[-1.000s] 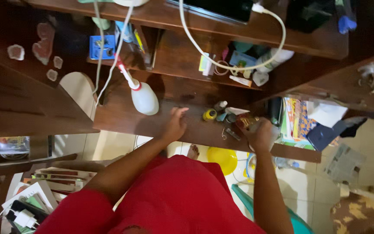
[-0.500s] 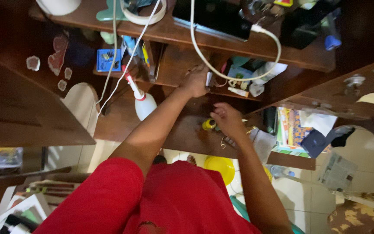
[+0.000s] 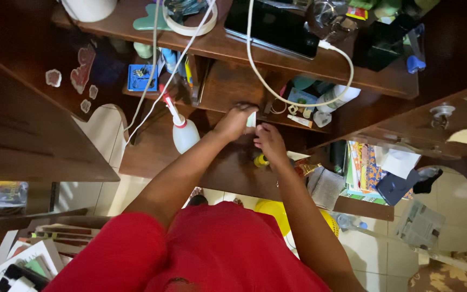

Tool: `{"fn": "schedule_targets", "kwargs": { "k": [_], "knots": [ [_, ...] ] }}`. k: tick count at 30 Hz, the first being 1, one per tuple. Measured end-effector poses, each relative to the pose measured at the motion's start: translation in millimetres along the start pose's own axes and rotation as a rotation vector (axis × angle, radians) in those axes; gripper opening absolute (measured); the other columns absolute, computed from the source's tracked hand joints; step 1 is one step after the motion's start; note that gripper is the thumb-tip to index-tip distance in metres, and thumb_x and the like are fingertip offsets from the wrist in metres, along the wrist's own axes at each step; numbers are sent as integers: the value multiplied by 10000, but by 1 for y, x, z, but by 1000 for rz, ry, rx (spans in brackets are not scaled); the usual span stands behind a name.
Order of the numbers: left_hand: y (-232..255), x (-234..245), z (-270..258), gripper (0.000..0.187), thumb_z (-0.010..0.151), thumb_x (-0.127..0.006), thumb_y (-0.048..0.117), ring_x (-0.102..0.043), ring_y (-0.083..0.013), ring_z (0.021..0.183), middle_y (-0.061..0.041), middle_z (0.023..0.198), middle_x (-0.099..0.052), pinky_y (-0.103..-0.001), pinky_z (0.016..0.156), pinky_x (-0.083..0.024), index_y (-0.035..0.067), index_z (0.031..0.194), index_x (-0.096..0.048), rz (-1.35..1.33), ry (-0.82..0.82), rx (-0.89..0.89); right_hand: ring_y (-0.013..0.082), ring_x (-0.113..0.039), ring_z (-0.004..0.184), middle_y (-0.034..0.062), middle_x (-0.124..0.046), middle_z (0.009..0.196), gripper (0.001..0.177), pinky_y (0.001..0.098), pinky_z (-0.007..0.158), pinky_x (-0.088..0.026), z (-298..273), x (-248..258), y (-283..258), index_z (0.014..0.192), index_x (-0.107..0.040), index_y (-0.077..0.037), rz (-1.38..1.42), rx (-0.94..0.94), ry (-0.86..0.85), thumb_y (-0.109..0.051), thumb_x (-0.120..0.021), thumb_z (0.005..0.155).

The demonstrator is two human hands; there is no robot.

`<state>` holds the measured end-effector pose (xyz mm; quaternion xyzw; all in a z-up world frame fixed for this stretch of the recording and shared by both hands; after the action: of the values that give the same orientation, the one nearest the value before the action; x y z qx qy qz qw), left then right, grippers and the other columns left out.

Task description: The person cleans a cluttered wooden desk by spraying a cleaning solution and wiping the surface with a cloth. They move various items including a pen holder, bottles, and small objects to access the surface, then return them after wiping.

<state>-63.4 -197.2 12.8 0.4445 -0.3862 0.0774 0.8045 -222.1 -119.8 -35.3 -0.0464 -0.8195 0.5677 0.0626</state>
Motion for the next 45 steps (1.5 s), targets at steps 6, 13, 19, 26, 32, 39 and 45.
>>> {"fn": "schedule_targets", "kwargs": {
  "k": [6,13,19,26,32,39,45],
  "knots": [
    [63,65,-72,638,749,-875,170,-722,-297,1111,-147,1273,-704,-368,972,-567,88,1337,-641,-353,165,221,125,-678,975,56,-694,1138,376,309,893,-580,-57,-31,-45,1331,-603,-22,308,4,-295,-218,-599,1010],
    [136,139,-118,721,773,-894,141,-630,-330,1339,-121,1424,-659,-394,1141,-521,51,1419,-587,-79,319,-77,120,-653,1012,84,-716,1134,267,289,885,-544,-126,-74,-119,1253,-656,66,106,246,-429,-3,-672,996],
    [127,113,-137,843,795,-825,119,-531,-420,1399,-242,1524,-515,-451,1137,-463,24,1528,-421,-309,233,3,126,-685,1059,81,-718,1160,334,274,952,-549,-122,-72,-94,1309,-570,11,195,249,-386,-52,-618,985],
    [57,-43,-168,613,950,-680,287,-691,-254,1159,-153,1288,-674,-376,962,-569,89,1488,-463,-618,-302,638,168,-686,1015,107,-724,1127,449,313,871,-563,-132,-7,58,1397,-547,-34,-362,97,-294,-164,-677,987],
    [20,-149,-186,347,906,-700,169,-713,-165,942,-94,1089,-766,-323,818,-579,59,1235,-680,-695,-431,616,189,-730,976,136,-682,1200,401,346,824,-598,-118,42,168,1269,-582,-42,-352,169,-193,-220,-759,957],
    [-16,-247,-167,247,935,-711,126,-686,-172,806,-132,989,-749,-291,679,-556,-3,1146,-712,-905,-334,914,273,-751,939,178,-766,1019,314,375,810,-579,-97,72,187,1107,-705,-48,-545,143,86,-219,-790,857],
    [-24,-239,-155,429,815,-796,195,-717,-297,989,-153,1079,-752,-397,850,-560,12,1182,-669,-376,-102,589,415,-667,982,210,-689,1093,214,494,850,-541,-76,57,182,1150,-731,-63,-881,437,116,-184,-647,994]
  ]
}}
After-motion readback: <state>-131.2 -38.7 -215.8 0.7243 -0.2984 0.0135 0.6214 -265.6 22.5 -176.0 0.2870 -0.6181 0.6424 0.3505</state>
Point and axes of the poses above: each hand's wrist, its own z-axis towards the middle knuckle, its own x-axis out of the back of the hand, y = z × x, the point moved 3 cm from there along z, towards the middle knuckle
